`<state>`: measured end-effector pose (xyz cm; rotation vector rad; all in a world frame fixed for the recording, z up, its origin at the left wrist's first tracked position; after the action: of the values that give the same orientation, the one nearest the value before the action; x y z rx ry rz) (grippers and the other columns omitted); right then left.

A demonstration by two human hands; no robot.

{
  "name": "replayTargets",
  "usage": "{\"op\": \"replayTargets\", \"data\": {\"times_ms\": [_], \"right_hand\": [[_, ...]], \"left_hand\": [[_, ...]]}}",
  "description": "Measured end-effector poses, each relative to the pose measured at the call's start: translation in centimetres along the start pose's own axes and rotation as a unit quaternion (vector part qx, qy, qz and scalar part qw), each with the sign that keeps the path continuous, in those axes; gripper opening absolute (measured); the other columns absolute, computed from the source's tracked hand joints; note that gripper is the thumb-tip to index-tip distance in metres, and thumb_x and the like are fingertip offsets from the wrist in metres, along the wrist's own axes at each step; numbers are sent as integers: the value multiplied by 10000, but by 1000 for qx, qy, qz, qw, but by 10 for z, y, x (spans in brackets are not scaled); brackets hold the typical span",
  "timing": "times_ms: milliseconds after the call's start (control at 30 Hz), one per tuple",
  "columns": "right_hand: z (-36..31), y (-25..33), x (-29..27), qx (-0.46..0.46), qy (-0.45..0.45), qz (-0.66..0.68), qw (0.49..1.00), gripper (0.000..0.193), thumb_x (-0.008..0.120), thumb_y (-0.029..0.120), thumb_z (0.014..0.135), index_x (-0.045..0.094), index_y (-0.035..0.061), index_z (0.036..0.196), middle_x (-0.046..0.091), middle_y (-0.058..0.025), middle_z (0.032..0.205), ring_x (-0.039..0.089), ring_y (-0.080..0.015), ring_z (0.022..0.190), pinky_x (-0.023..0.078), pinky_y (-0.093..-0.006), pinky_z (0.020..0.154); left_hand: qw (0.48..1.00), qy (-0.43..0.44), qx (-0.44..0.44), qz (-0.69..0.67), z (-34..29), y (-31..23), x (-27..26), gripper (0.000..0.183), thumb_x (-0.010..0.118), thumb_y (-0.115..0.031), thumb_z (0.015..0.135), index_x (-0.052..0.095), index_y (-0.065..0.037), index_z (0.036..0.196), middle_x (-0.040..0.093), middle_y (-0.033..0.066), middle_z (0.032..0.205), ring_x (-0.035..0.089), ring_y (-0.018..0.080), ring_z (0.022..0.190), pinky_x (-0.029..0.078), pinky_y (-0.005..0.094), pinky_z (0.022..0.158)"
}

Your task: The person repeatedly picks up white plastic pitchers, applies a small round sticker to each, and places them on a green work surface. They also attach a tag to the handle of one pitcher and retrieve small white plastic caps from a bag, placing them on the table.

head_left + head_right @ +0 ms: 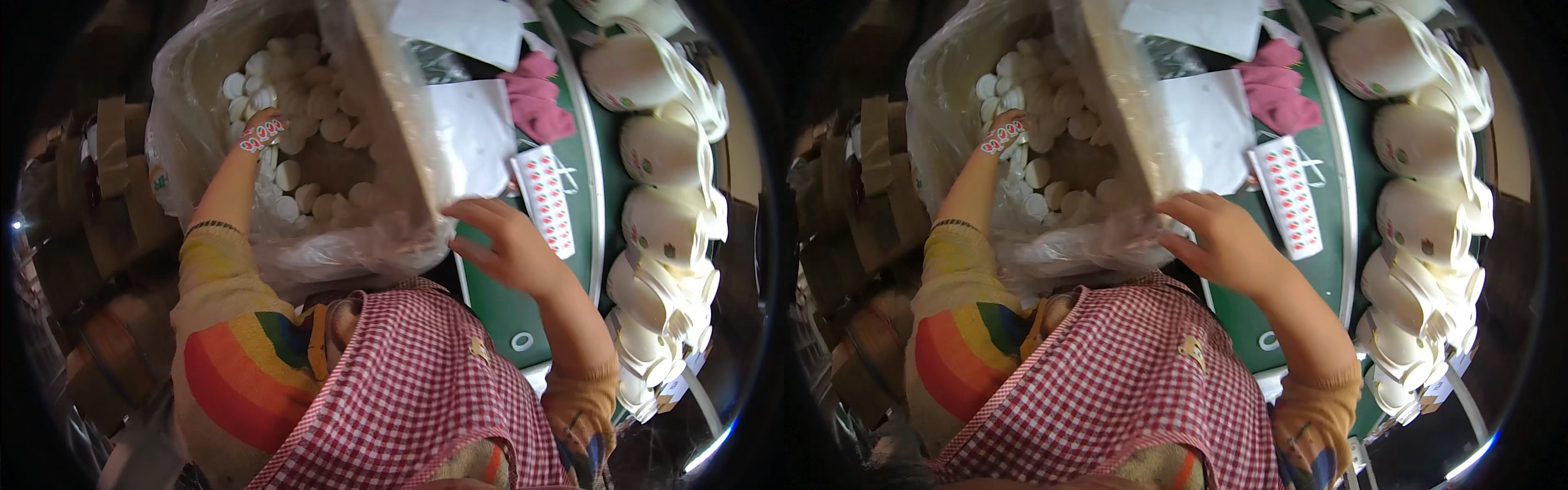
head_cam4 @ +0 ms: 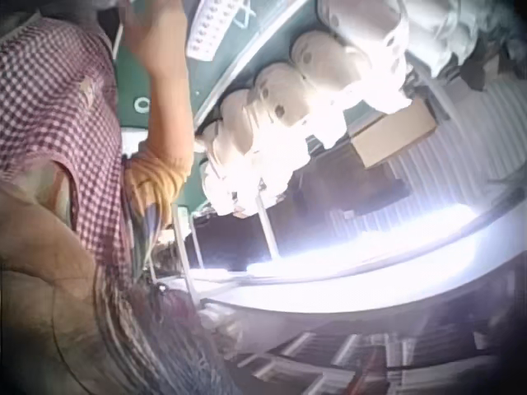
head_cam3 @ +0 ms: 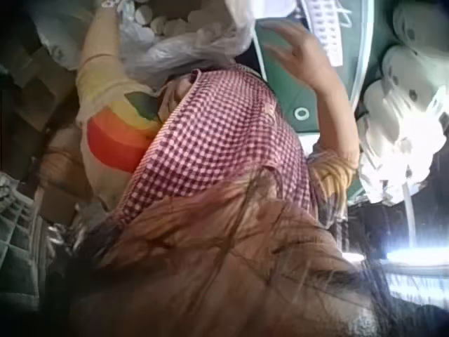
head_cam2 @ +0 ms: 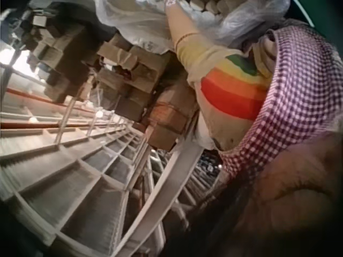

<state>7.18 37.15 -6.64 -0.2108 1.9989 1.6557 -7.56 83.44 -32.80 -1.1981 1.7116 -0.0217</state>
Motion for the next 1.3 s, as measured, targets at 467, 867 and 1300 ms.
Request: {"op": "replayTargets", "data": {"times_ms": [467,867,1300], "right_hand": [[286,-239,281,101,184,-493,844,499,690,317,713,575,116,1155,568,-121,1159,548,-301,1061,396,-486,924],[372,-161,214,226,163,-136,951,764,724,417,613,477,175,1295,610,-142,1121,596,-319,990,484,-391,824],[386,-190,267,259,413,-308,817,933,711,202,634,217,236,1425,580,-129,1159,582,-283,1014,484,-395,815]], "left_hand": [[929,-17,-45,366,38,56,43,847,797,-408,588,383,-183,1292,414,175,1211,387,358,1189,371,447,984],[999,-2,-14,48,37,22,-57,922,791,-273,565,348,-181,1369,250,227,1419,398,380,1224,371,423,995],[963,202,-139,-115,57,45,-19,976,738,-196,630,173,-228,1425,517,176,1032,473,214,569,412,339,472]]}}
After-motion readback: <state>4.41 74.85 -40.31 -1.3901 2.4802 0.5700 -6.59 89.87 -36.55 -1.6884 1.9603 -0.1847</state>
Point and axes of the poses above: each hand's wrist, its own z-axis towards the middle knuckle, its own x-axis out of the palm, y = z × x, the point moved 5 cm from there along z, towards the middle knuckle
